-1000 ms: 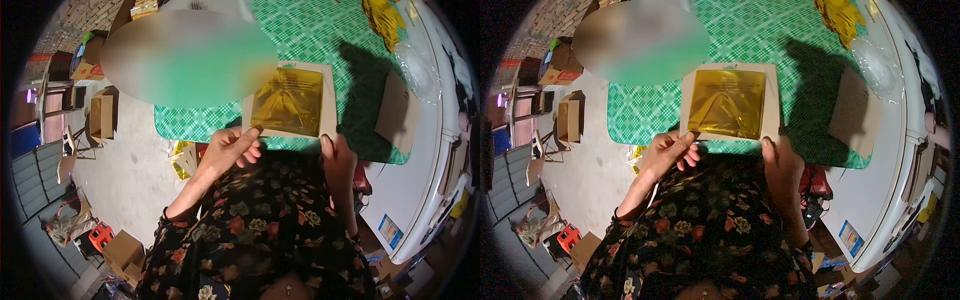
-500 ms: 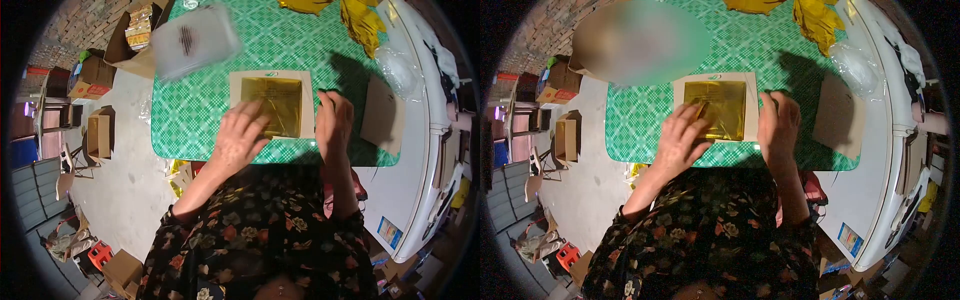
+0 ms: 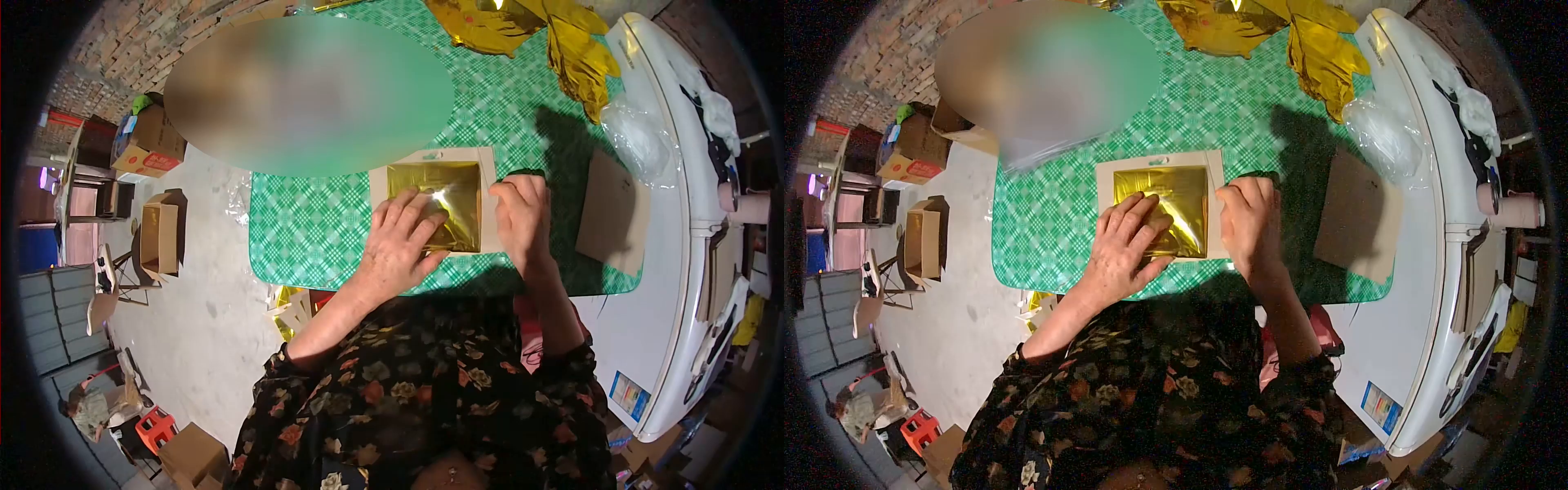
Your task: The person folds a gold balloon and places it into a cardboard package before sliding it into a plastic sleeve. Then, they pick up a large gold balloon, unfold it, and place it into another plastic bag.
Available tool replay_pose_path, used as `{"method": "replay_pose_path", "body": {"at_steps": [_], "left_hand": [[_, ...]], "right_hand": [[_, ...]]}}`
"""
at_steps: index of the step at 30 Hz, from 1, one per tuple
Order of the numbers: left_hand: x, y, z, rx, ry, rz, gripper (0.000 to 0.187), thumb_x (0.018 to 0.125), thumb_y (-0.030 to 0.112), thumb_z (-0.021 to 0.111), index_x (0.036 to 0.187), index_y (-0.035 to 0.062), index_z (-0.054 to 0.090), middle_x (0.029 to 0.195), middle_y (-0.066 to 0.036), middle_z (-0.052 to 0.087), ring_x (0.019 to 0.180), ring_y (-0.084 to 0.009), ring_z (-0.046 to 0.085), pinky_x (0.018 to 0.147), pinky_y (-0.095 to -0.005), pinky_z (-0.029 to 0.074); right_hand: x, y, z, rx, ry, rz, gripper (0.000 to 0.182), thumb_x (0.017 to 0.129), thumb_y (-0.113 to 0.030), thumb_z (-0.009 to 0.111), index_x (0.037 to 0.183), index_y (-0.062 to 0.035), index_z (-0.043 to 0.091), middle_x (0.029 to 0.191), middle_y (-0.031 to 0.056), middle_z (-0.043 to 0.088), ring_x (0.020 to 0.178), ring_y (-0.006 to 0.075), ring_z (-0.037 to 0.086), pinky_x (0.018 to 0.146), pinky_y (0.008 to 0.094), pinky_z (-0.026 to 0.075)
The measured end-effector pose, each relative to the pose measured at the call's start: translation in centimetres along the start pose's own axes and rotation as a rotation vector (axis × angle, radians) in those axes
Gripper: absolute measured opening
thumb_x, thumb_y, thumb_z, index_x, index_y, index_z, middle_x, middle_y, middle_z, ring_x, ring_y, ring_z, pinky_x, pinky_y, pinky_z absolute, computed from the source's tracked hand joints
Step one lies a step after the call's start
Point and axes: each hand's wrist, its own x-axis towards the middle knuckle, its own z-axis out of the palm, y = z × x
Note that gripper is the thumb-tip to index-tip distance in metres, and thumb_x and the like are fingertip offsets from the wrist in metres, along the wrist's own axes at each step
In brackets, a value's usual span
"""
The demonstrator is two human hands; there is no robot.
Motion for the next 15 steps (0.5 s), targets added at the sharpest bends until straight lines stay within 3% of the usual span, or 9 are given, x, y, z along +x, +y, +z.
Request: {"method": "replay_pose_path", "body": {"at_steps": [3,9,12,15], "left_hand": [[-0.1,-0.1,0.1,0.013,0.007,0.008,0.055,0.084,0.034,0.078,0.131,0.0089,0.062,0.145,-0.017,0.053,0.138,-0.0384,0.046,0.111,-0.0542,0.035],[-0.1,-0.2,0.3,0.035,0.002,0.011,0.056,0.085,0.038,0.077,0.131,0.0094,0.062,0.145,-0.017,0.053,0.137,-0.0386,0.046,0.111,-0.0549,0.035],[0.0,-0.1,0.3,0.042,0.011,0.016,0.056,0.086,0.039,0.077,0.131,0.0098,0.062,0.145,-0.016,0.053,0.136,-0.0385,0.046,0.111,-0.055,0.035],[0.1,-0.1,0.2,0.04,0.016,0.018,0.056,0.085,0.039,0.077,0.13,0.01,0.062,0.143,-0.016,0.053,0.135,-0.0382,0.047,0.11,-0.0548,0.036]], "right_hand": [[1.0,0.5,0.0,-0.029,0.04,0.034,0.03,0.073,0.005,0.064,0.1,-0.0075,0.067,0.098,0.0086,0.059,0.094,0.0311,0.054,0.086,0.0443,0.043],[0.9,0.6,0.2,0.049,-0.129,-0.024,0.025,0.076,0.004,0.063,0.097,-0.0086,0.066,0.091,0.0066,0.056,0.089,0.0304,0.054,0.081,0.0436,0.041],[2.6,1.9,-0.4,-0.009,-0.113,0.011,0.023,0.079,0.001,0.063,0.1,-0.0086,0.067,0.094,0.0071,0.059,0.093,0.0313,0.055,0.084,0.0423,0.043],[5.2,2.6,0.6,-0.047,0.035,-0.078,0.024,0.083,-0.002,0.063,0.106,-0.0087,0.068,0.102,0.0077,0.061,0.099,0.031,0.056,0.089,0.0428,0.044]]}}
